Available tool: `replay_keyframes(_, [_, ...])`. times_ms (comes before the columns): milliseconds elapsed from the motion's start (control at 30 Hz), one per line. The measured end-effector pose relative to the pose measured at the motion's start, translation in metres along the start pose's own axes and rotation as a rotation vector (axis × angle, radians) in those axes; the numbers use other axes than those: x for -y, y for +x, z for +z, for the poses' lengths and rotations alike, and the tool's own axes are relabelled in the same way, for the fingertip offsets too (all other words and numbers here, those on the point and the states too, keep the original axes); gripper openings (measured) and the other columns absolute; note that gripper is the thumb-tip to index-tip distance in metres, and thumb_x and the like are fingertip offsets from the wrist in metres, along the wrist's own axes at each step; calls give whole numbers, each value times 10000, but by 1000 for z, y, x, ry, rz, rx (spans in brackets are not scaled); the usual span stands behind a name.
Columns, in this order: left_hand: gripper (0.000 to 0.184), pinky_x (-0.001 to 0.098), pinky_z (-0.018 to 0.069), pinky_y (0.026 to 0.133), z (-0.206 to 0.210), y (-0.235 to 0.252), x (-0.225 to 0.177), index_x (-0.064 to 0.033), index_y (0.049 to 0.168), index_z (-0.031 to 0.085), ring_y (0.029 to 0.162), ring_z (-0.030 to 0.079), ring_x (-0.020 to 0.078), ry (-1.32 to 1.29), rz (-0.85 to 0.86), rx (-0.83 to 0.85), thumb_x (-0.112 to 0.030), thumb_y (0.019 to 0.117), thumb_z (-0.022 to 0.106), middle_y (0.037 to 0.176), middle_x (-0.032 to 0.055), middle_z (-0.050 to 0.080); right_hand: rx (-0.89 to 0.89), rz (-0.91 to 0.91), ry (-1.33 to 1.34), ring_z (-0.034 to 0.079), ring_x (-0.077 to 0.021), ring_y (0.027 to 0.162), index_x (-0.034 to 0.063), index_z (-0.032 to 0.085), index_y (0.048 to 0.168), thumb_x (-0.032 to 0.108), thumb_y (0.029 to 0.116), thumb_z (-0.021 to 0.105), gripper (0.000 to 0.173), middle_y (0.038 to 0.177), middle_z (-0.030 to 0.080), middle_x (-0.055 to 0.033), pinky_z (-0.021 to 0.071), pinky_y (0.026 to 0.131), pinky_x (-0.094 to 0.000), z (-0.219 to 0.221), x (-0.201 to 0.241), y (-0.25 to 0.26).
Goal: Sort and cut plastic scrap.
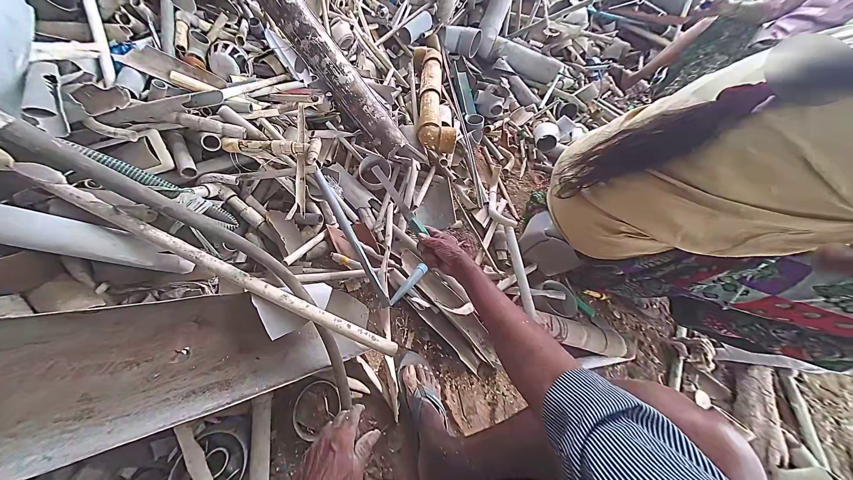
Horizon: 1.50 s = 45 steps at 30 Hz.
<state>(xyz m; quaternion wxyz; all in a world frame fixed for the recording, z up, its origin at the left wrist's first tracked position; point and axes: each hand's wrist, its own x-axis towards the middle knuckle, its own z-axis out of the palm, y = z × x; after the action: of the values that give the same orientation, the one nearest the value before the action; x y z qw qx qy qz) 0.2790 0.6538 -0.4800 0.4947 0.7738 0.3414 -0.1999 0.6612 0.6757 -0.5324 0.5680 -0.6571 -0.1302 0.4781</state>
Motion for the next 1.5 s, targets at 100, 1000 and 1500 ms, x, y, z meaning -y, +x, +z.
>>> replay_keyframes(100, [490,586,454,1045,2,1,0,82,1387,562,1176,634,455,2,-7,-2,-276,1052,563,1260,302,649,-85,19,81,443,-49,463,57,499,1120,174,1118,381,167,677,515,5,388,428,-188,25,3,-10])
replay_keyframes(1000, [245,282,607,582,-14,19,11,-48,971,562,598,689,103,-1424,-132,-875,-190,1107,416,710,-1,692,815,-138,-937,640,-486,1129,-46,490,1412,155,1062,518,404,1205,645,-319,476,946,-659,191,-75,-207])
replay_keyframes(1500, [668,587,434,1042,-27,156,68,46,1572,248,1344,452,446,-1008,-379,-1085,-195,1040,573,1520,340,374,-201,71,-1008,583,-378,1251,-54,578,1344,234,1087,468,402,1328,604,-277,424,1080,-518,-85,10,23])
